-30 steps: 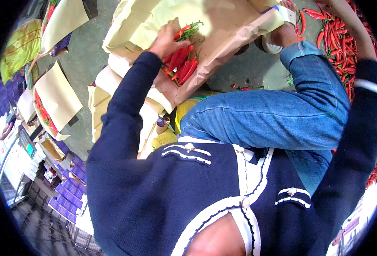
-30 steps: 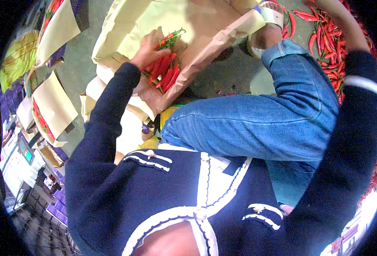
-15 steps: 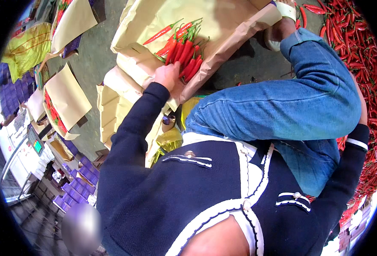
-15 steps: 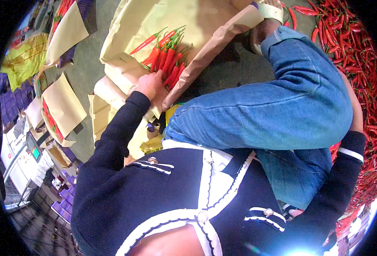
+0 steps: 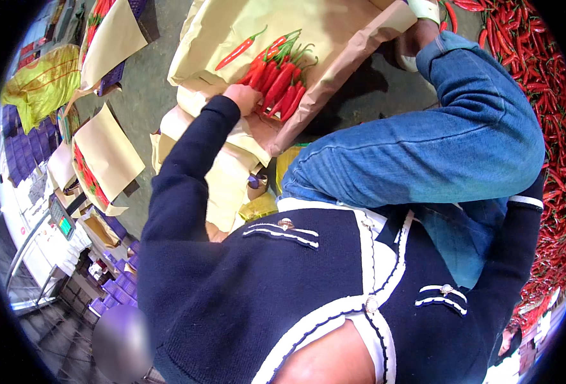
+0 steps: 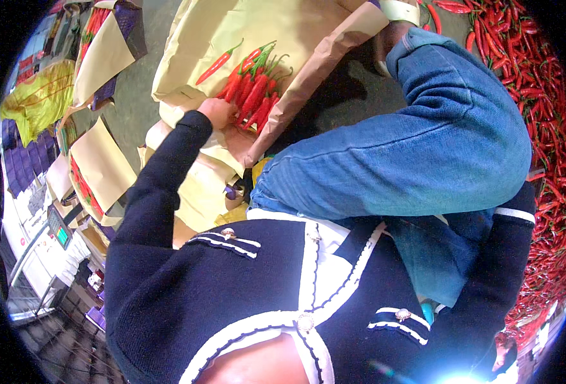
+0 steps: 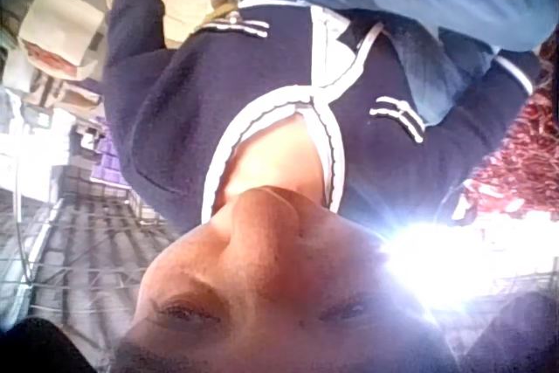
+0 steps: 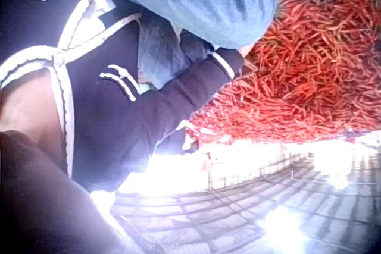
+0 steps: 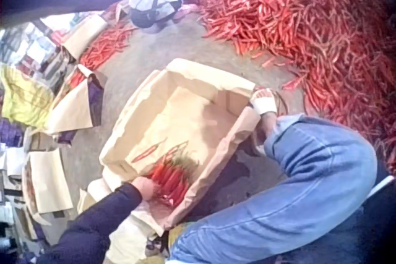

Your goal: The person sits on the floor and sorts red chili peppers from a large pile into cardboard boxes lined with paper. They pick up handfuls of peppers, inspect them, and place them into the boxes. The person also uses a digital scale to weigh a box of peppers.

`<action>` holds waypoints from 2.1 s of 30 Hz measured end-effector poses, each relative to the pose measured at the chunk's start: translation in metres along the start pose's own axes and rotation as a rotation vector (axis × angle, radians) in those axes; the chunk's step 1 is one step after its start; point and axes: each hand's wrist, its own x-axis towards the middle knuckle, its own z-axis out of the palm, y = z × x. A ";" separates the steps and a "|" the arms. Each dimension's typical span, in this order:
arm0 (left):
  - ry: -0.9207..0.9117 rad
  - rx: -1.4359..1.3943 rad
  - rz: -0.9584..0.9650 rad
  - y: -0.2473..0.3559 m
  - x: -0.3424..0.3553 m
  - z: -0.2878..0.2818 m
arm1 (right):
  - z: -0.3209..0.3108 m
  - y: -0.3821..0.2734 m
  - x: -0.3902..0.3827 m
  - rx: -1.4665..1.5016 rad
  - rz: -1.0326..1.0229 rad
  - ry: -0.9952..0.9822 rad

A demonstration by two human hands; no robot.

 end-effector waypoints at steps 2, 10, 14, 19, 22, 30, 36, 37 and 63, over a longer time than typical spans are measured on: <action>-0.128 0.000 0.007 -0.016 -0.034 -0.016 | 0.028 0.009 0.033 0.045 -0.072 -0.059; -0.079 0.271 -0.022 -0.075 -0.045 -0.067 | 0.037 -0.025 0.044 -0.006 -0.072 -0.071; -0.007 0.183 -0.096 -0.083 -0.021 -0.068 | 0.058 -0.027 0.069 0.032 -0.103 -0.115; 0.470 -0.262 -0.156 -0.082 0.021 -0.018 | 0.052 -0.021 0.065 0.034 -0.075 -0.105; 0.776 -0.466 -0.347 -0.058 0.082 0.001 | 0.026 -0.028 0.026 -0.042 0.027 -0.033; 0.678 -0.514 -0.269 -0.034 0.052 0.037 | 0.039 0.011 0.021 0.006 0.051 -0.065; 0.865 -0.569 -0.392 -0.038 0.077 0.003 | 0.059 0.027 0.013 0.025 0.058 -0.063; 0.821 -0.588 -0.465 -0.030 0.084 -0.007 | 0.062 0.031 0.012 0.026 0.059 -0.060; 1.402 -0.186 -0.058 0.092 0.079 -0.140 | 0.103 0.158 0.035 -0.599 0.040 0.555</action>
